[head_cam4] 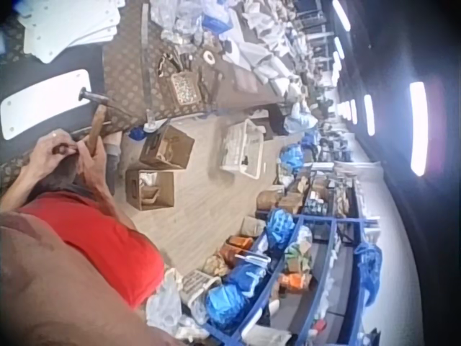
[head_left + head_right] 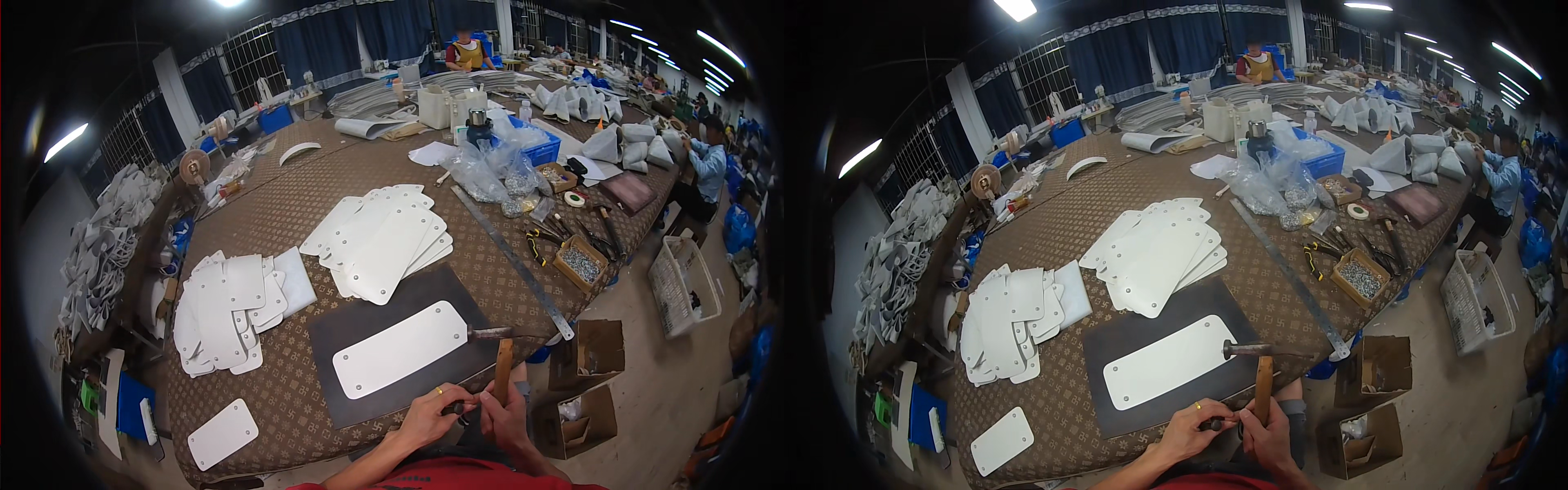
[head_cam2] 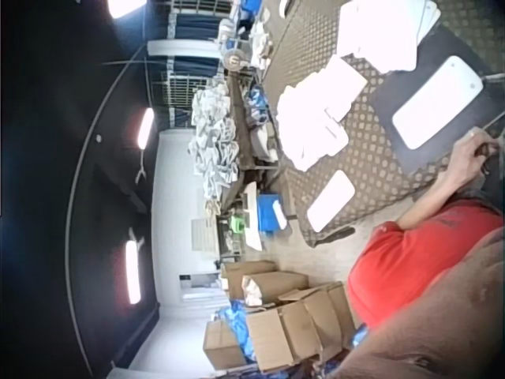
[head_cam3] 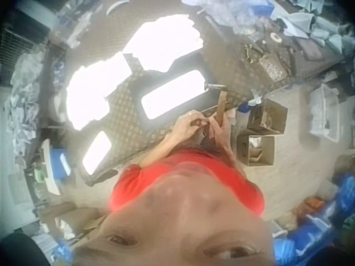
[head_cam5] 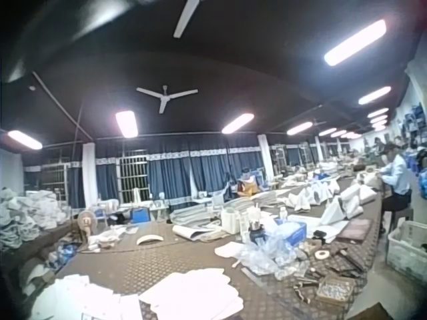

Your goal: Assembling white plates by hammering metal rivets or components into place at an industrial workstation.

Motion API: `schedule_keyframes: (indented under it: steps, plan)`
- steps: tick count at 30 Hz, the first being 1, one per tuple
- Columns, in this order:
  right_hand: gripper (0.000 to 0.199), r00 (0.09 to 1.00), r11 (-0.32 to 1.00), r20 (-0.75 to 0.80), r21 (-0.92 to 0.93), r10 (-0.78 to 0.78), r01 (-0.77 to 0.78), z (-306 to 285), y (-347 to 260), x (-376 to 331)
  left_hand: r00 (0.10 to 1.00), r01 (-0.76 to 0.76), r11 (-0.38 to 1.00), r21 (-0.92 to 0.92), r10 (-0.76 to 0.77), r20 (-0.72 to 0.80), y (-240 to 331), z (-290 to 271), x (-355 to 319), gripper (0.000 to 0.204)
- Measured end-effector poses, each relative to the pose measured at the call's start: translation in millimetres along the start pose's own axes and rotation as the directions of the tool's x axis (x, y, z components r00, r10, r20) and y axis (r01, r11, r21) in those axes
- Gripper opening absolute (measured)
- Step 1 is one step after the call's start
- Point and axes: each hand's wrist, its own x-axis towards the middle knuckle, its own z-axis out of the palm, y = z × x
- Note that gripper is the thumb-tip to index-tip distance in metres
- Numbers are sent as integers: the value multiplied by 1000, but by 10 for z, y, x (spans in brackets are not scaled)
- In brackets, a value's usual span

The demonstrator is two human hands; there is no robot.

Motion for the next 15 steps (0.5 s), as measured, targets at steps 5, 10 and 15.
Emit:
schedule_keyframes:
  steps: [5,10,15]
  plan:
    - [7,1000,1000,-4,7,-12,12,12,-6,7,999,-47,998,40,48,-18,16,-7,8,28]
    - [5,1000,1000,0,-12,-10,10,20,5,13,999,-52,999,16,52,-9,-42,-6,1,28]
    - [7,1000,1000,-3,-12,1,-1,23,-14,15,999,-50,999,21,50,-13,-108,8,-17,30]
